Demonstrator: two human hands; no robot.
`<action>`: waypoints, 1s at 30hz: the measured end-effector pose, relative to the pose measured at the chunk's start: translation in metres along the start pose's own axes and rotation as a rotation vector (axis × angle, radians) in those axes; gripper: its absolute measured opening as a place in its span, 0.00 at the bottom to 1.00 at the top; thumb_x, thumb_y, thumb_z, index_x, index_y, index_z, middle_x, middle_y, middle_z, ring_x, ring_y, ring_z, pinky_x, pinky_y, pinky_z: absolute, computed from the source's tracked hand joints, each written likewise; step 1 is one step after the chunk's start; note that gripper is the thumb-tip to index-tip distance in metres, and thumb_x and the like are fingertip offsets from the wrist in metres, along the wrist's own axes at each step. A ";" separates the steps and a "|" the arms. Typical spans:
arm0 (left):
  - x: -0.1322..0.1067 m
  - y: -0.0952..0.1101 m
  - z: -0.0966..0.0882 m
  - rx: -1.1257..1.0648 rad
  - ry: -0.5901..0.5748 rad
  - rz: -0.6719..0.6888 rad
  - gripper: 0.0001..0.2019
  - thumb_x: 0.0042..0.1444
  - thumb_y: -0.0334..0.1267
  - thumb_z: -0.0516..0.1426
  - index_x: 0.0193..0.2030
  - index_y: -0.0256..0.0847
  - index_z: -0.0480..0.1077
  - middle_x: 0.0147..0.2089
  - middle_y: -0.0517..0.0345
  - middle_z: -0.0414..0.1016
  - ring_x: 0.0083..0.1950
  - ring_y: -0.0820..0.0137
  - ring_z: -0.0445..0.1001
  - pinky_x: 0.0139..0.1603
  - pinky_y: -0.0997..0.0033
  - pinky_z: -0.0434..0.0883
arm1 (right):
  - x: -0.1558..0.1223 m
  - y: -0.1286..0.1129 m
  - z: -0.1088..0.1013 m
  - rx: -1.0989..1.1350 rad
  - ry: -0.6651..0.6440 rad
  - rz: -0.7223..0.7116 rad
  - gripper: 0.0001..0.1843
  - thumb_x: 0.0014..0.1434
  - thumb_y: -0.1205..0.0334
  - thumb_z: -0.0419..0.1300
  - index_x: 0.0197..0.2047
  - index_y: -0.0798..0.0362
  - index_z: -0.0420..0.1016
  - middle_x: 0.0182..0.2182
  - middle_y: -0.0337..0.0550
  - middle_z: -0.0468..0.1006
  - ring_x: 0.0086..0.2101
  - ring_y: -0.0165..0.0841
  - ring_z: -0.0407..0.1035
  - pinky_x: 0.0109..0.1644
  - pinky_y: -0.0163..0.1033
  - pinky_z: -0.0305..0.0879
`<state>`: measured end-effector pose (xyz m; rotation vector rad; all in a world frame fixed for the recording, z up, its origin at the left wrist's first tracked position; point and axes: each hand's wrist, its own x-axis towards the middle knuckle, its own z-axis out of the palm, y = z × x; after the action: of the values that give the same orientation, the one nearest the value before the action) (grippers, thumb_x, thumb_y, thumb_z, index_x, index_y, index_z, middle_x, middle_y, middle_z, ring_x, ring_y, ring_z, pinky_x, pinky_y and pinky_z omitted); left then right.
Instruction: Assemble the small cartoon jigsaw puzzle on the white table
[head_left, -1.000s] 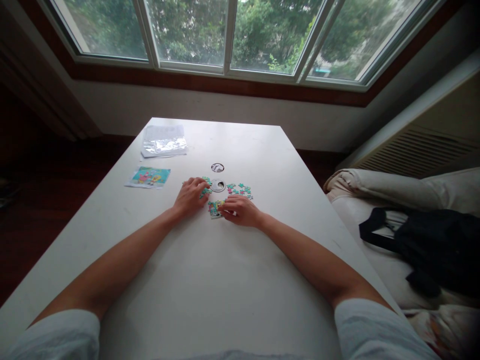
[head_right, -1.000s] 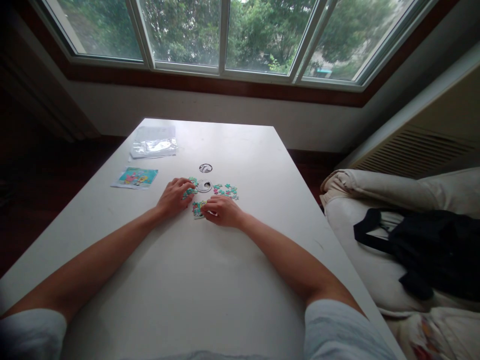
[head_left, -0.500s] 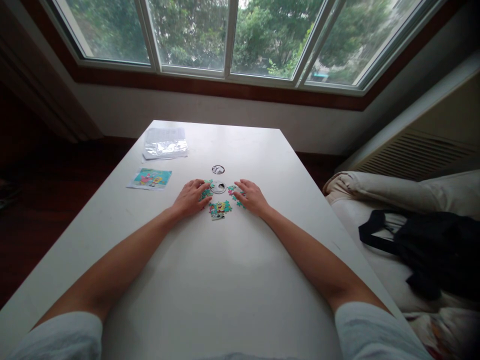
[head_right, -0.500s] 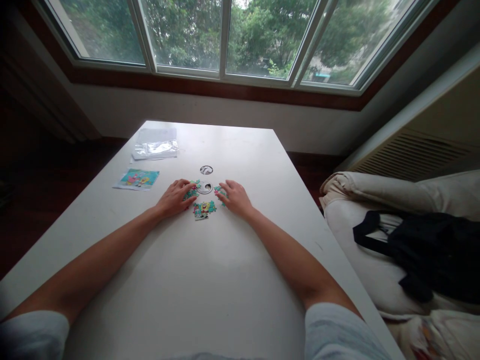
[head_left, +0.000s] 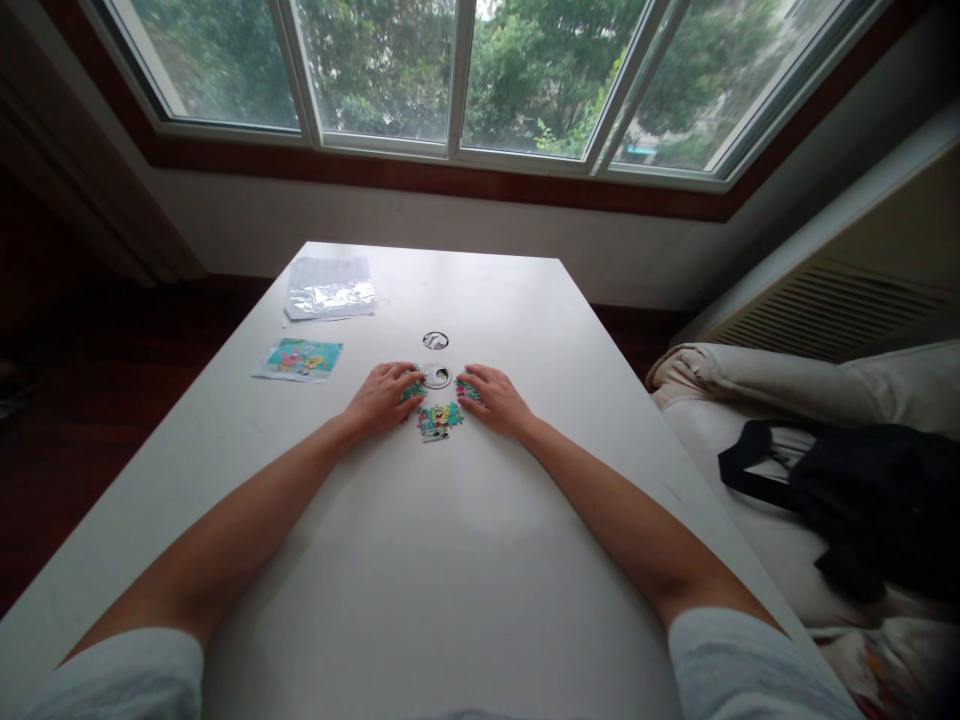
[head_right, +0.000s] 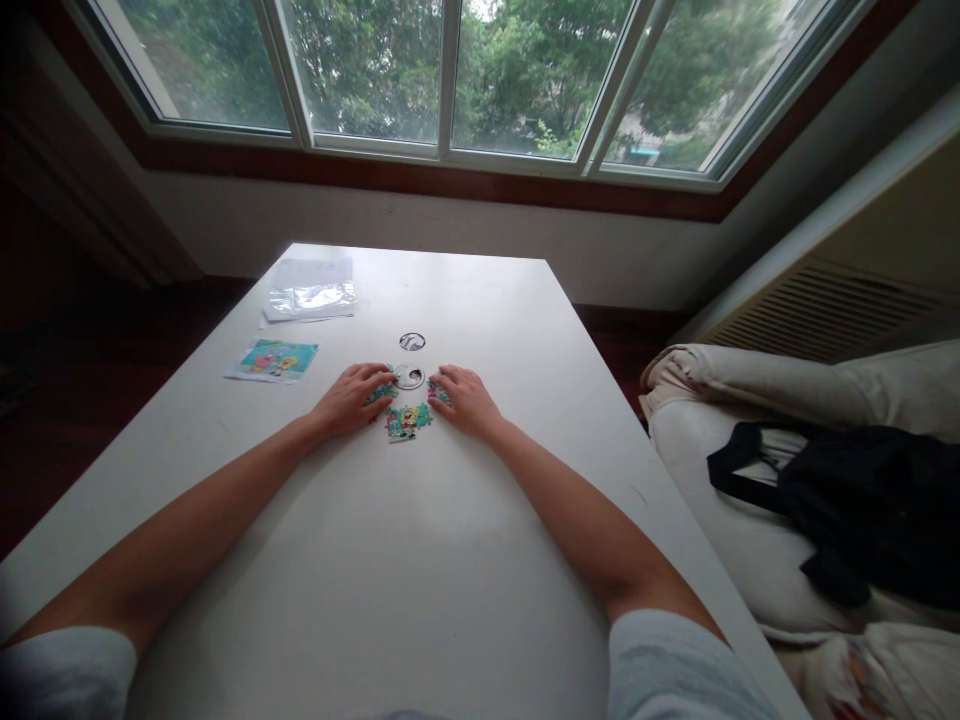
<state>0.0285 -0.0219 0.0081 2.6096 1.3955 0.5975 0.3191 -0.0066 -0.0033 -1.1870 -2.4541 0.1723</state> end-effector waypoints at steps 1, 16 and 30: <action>0.000 0.000 -0.001 -0.012 0.011 0.000 0.18 0.67 0.47 0.55 0.60 0.48 0.73 0.62 0.50 0.71 0.64 0.56 0.67 0.68 0.50 0.63 | 0.000 0.000 0.000 0.005 0.003 0.001 0.23 0.69 0.49 0.58 0.63 0.46 0.72 0.64 0.52 0.70 0.64 0.46 0.63 0.68 0.55 0.60; 0.002 -0.005 0.004 -0.036 0.061 -0.008 0.17 0.69 0.39 0.50 0.57 0.49 0.77 0.62 0.54 0.74 0.65 0.59 0.66 0.70 0.52 0.63 | -0.001 -0.003 0.000 -0.001 0.019 0.027 0.23 0.69 0.49 0.57 0.62 0.48 0.72 0.63 0.52 0.71 0.63 0.45 0.63 0.68 0.53 0.59; 0.000 -0.025 0.004 -0.056 0.177 -0.343 0.18 0.64 0.36 0.50 0.50 0.48 0.80 0.60 0.55 0.78 0.62 0.58 0.70 0.68 0.48 0.63 | 0.002 0.004 -0.005 -0.024 0.035 0.064 0.25 0.70 0.43 0.54 0.61 0.48 0.74 0.62 0.53 0.72 0.62 0.47 0.64 0.68 0.54 0.59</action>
<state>0.0106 -0.0080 -0.0024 2.2428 1.7967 0.8156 0.3229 -0.0035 0.0005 -1.2683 -2.3960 0.1391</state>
